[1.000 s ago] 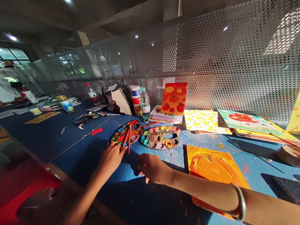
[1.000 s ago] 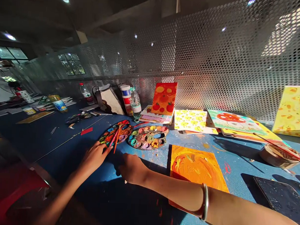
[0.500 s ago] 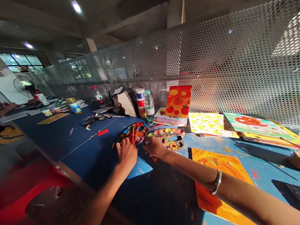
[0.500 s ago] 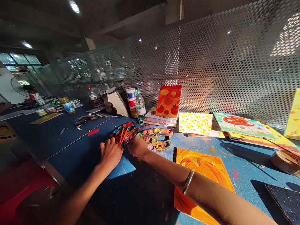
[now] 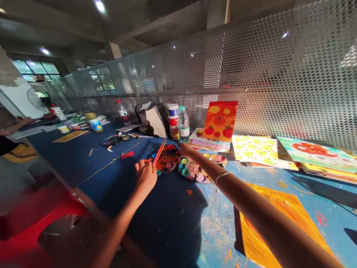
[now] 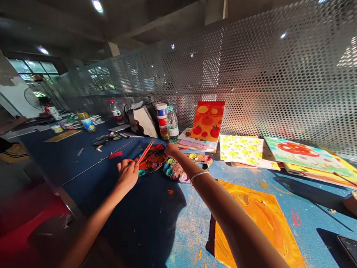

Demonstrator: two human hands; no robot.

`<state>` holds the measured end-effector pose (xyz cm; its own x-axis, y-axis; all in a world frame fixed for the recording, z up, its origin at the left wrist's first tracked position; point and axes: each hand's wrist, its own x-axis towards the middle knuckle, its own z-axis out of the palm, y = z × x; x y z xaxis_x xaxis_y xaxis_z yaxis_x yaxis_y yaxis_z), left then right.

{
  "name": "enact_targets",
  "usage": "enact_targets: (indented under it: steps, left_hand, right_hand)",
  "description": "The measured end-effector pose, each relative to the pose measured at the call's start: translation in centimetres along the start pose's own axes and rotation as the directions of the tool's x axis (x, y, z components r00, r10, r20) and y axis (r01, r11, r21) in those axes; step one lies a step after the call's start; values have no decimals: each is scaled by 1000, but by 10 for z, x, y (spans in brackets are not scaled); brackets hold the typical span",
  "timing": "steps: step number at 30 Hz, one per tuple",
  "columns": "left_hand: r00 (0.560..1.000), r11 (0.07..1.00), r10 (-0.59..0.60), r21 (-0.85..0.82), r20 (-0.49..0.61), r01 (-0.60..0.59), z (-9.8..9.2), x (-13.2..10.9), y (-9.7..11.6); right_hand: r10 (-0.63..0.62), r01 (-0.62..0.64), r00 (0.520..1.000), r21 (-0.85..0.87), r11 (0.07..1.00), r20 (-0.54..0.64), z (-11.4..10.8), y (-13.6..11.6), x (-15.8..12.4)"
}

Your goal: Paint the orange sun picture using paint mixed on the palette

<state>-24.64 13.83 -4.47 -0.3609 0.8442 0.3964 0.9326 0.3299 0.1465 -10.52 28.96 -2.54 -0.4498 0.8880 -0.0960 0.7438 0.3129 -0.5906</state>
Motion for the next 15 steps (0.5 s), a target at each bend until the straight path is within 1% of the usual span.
enact_targets:
  steps: [4,8,12,15]
  left_hand:
    - [999,997,5,-77,-44,-8,10,1,-9]
    - [997,990,-11,-143,-73,1,16,-4,-11]
    - [995,982,-42,-190,-91,24,20,-5,-13]
    - [992,976,-67,-214,-105,44,21,-4,-15]
  right_hand:
    - [27,-27,1000,7,1000,0,7,-2,12]
    - [69,-68,997,50,996,-18,10,-7,18]
    - [130,-122,991,150,981,-43,12,-12,20]
    - [176,-150,982,272,951,-74,11,-13,20]
